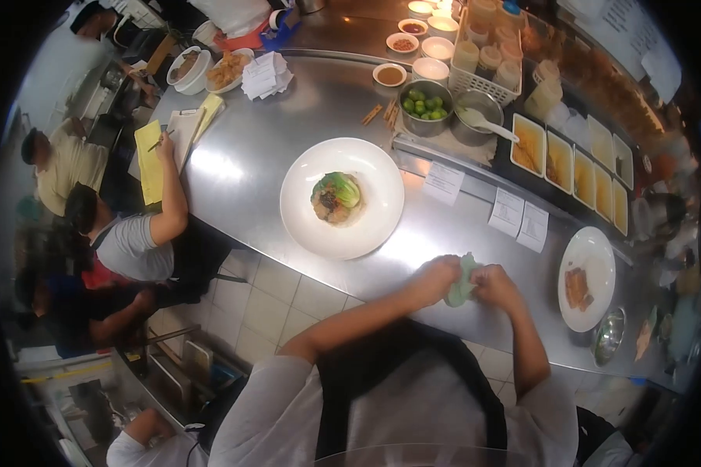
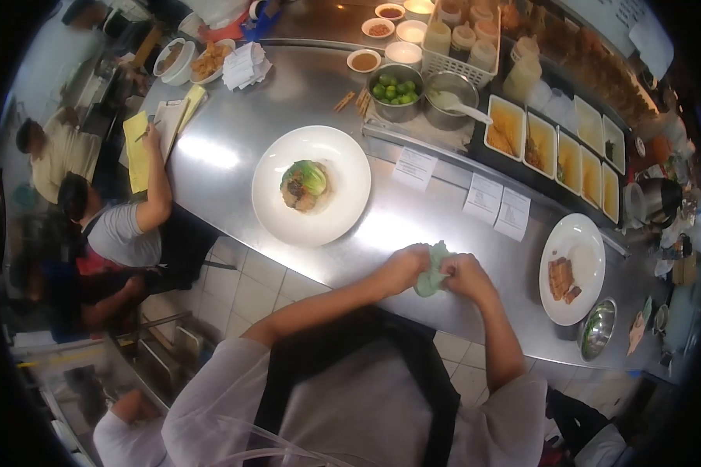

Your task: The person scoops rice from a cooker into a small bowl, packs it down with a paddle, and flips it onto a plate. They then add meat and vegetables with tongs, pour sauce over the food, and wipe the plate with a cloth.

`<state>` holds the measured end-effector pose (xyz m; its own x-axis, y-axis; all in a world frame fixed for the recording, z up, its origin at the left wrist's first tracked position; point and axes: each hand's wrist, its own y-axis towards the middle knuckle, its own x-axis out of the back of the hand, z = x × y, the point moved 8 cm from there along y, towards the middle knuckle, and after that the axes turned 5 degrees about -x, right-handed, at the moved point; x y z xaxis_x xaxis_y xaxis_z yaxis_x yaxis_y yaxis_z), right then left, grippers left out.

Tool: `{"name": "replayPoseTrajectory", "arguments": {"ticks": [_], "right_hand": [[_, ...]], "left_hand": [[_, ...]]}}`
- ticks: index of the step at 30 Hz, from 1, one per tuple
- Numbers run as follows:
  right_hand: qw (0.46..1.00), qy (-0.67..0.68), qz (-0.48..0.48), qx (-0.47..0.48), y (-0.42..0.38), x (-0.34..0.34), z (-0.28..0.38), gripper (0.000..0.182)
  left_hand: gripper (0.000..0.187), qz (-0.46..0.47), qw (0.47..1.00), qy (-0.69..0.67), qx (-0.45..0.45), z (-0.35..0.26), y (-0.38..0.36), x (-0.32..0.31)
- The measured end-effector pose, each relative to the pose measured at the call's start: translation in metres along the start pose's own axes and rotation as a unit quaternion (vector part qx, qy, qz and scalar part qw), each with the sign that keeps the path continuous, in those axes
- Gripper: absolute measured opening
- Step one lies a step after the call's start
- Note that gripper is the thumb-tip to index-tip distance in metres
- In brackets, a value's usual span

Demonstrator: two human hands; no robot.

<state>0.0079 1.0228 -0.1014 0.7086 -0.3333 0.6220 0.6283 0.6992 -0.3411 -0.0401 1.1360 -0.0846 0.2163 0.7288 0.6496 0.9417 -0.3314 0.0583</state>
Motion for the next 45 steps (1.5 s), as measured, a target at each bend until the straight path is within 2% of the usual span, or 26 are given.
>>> {"name": "replayPoseTrajectory", "arguments": {"ticks": [1, 3, 4, 5, 6, 7, 9, 11, 12, 14, 15, 17, 20, 21, 23, 24, 26, 27, 30, 32, 36, 39, 40, 42, 44, 45], "right_hand": [[0.995, -0.05, 0.054, 0.073, 0.008, -0.001, 0.005, 0.036], [0.994, -0.033, 0.05, 0.093, 0.027, 0.034, 0.049, 0.037], [0.993, -0.007, 0.046, 0.11, 0.038, 0.052, 0.08, 0.038], [0.997, 0.0, 0.002, 0.078, 0.056, 0.07, 0.11, 0.033], [0.998, 0.009, -0.044, 0.044, 0.078, 0.082, 0.135, 0.029], [0.991, -0.001, -0.106, 0.086, 0.105, 0.088, 0.151, 0.025], [0.967, -0.01, -0.21, 0.144, 0.164, 0.095, 0.185, 0.019], [0.947, -0.026, -0.276, 0.162, 0.227, 0.098, 0.22, 0.015], [0.939, -0.043, -0.302, 0.162, 0.263, 0.102, 0.231, 0.014], [0.927, -0.159, -0.338, 0.045, 0.332, 0.099, 0.221, 0.014], [0.923, -0.168, -0.344, 0.036, 0.353, 0.096, 0.224, 0.014], [0.89, -0.241, -0.365, -0.131, 0.383, 0.099, 0.212, 0.016], [0.852, -0.298, -0.376, -0.21, 0.404, 0.099, 0.191, 0.015], [0.849, -0.299, -0.371, -0.226, 0.403, 0.099, 0.187, 0.015], [0.852, -0.297, -0.413, -0.124, 0.393, 0.106, 0.203, 0.018], [0.85, -0.298, -0.412, -0.14, 0.374, 0.111, 0.214, 0.018], [0.917, -0.025, -0.396, -0.038, 0.326, 0.114, 0.245, 0.024], [0.911, 0.022, -0.411, -0.03, 0.297, 0.112, 0.239, 0.025], [0.851, 0.208, -0.48, -0.055, 0.194, 0.088, 0.202, 0.025], [0.767, 0.342, -0.538, -0.074, 0.139, 0.058, 0.144, 0.023], [0.726, 0.392, -0.554, -0.108, 0.101, 0.024, 0.114, 0.025], [0.745, 0.402, -0.518, -0.124, 0.109, 0.006, 0.109, 0.024], [0.774, 0.397, -0.479, -0.119, 0.116, 0.004, 0.115, 0.027], [0.8, 0.399, -0.435, -0.107, 0.114, 0.001, 0.126, 0.029], [0.706, 0.426, -0.554, -0.115, 0.079, 0.005, 0.119, 0.034], [0.705, 0.432, -0.552, -0.109, 0.069, 0.0, 0.113, 0.034]], "left_hand": [[0.028, -0.022, 0.999, -0.036, -0.028, -0.006, -0.005, 0.008], [0.046, -0.038, 0.99, -0.119, -0.071, -0.015, -0.03, 0.027], [0.047, 0.008, 0.98, -0.201, -0.008, -0.02, -0.046, 0.045], [0.049, 0.056, 0.957, -0.28, 0.055, -0.023, -0.068, 0.063], [0.048, 0.055, 0.931, -0.357, 0.054, -0.017, -0.09, 0.08], [0.048, 0.055, 0.9, -0.429, 0.051, -0.009, -0.112, 0.098], [0.047, -0.008, 0.903, -0.425, 0.068, 0.018, -0.16, 0.144], [0.045, -0.111, 0.87, -0.461, 0.137, 0.051, -0.207, 0.189], [0.045, -0.099, 0.871, -0.464, 0.131, 0.067, -0.223, 0.202], [0.043, -0.199, 0.836, -0.486, 0.161, 0.113, -0.264, 0.24], [0.043, -0.19, 0.835, -0.493, 0.153, 0.126, -0.275, 0.257], [0.041, -0.236, 0.851, -0.431, 0.186, 0.153, -0.303, 0.295], [0.041, -0.279, 0.832, -0.439, 0.193, 0.185, -0.335, 0.337], [0.04, -0.29, 0.821, -0.454, 0.186, 0.197, -0.343, 0.345], [0.038, -0.275, 0.806, -0.484, 0.2, 0.214, -0.344, 0.351], [0.037, -0.273, 0.793, -0.504, 0.207, 0.222, -0.341, 0.354], [0.036, -0.242, 0.79, -0.518, 0.221, 0.234, -0.328, 0.346], [0.035, -0.199, 0.788, -0.537, 0.228, 0.234, -0.314, 0.337], [0.036, -0.103, 0.777, -0.57, 0.245, 0.234, -0.279, 0.308], [0.037, 0.005, 0.763, -0.571, 0.303, 0.226, -0.26, 0.277], [0.047, 0.075, 0.759, -0.574, 0.299, 0.199, -0.229, 0.242], [0.051, 0.073, 0.709, -0.632, 0.306, 0.179, -0.212, 0.222], [0.051, 0.07, 0.713, -0.625, 0.309, 0.176, -0.209, 0.212], [0.05, -0.028, 0.702, -0.653, 0.283, 0.176, -0.2, 0.201], [0.049, -0.082, 0.724, -0.63, 0.269, 0.172, -0.193, 0.187], [0.048, -0.131, 0.738, -0.612, 0.251, 0.172, -0.189, 0.186]]}}
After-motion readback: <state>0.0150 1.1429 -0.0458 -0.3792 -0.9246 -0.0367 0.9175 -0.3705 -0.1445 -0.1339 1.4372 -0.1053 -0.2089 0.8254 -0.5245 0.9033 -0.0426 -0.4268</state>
